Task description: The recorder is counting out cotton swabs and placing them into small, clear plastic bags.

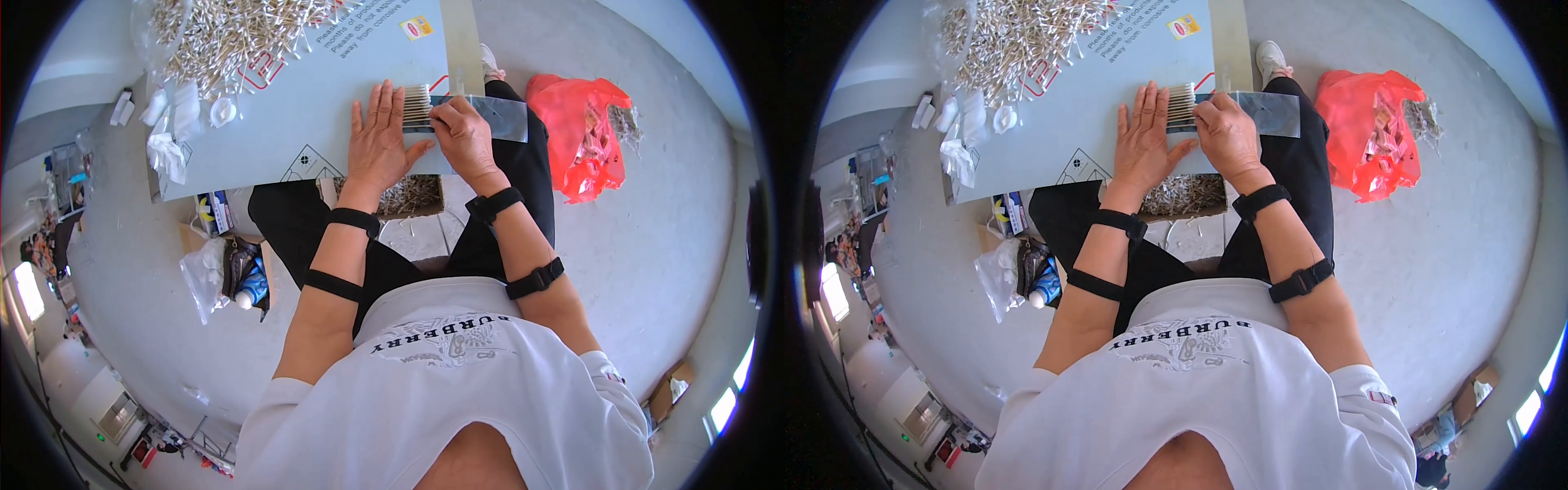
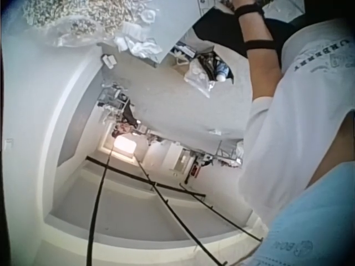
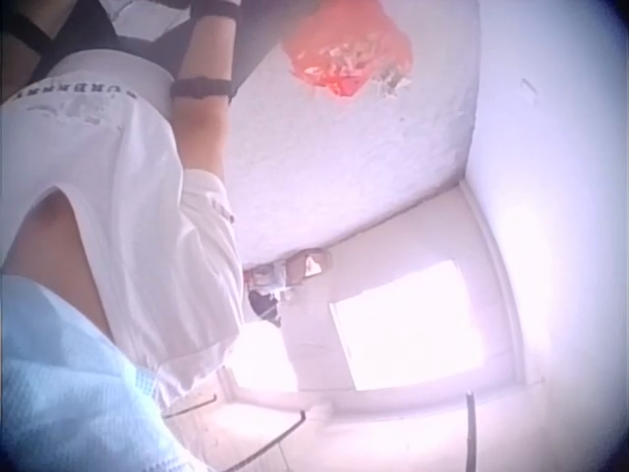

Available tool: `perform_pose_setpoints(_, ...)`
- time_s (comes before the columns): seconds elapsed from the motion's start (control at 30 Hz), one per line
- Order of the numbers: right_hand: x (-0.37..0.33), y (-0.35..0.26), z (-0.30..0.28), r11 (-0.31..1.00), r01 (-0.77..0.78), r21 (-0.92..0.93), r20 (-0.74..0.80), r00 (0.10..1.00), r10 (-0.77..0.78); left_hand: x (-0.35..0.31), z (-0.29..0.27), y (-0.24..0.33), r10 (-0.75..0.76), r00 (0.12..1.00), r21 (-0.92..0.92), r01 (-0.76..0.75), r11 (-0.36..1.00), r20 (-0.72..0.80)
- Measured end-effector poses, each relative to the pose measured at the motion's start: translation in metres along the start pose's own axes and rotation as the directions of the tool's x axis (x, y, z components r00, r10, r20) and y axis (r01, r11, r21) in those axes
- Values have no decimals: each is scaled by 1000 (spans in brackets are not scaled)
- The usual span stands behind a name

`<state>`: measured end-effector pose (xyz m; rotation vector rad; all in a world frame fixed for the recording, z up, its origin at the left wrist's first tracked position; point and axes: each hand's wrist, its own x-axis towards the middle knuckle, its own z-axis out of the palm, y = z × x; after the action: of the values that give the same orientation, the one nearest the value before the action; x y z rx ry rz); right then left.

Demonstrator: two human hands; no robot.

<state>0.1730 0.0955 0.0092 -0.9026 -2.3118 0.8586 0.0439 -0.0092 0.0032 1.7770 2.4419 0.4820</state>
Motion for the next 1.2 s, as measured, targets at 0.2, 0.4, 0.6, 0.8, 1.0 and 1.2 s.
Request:
perform_pose_setpoints(0.2, -1, 1, 3, 999, 39, -31, -30, 999, -40, 0, 2, 0, 0, 1000, -1, 0, 1000, -15)
perform_pose_setpoints(0.4, -5, -1, 3, 1000, 21, -17, 10, 1000, -21, -1, 3, -1, 6, 1000, 10, -6, 1000, -28)
perform_pose_setpoints(0.6, 0, -2, 7, 999, -6, 31, -86, 996, 9, 0, 5, 0, 11, 999, 8, -10, 1000, -36)
perform_pose_setpoints(0.8, -2, -1, 10, 1000, 11, -14, -81, 997, -12, 0, 4, 0, 6, 999, 6, -5, 1000, -32)
perform_pose_setpoints(1.0, -2, -1, 10, 999, 8, -31, -75, 997, -10, 0, 4, 0, 6, 999, 7, -6, 1000, -39)
perform_pose_setpoints(1.2, 1, -3, 10, 999, -48, 17, -74, 996, 50, 0, 5, 0, 4, 999, 10, -4, 1000, -43)
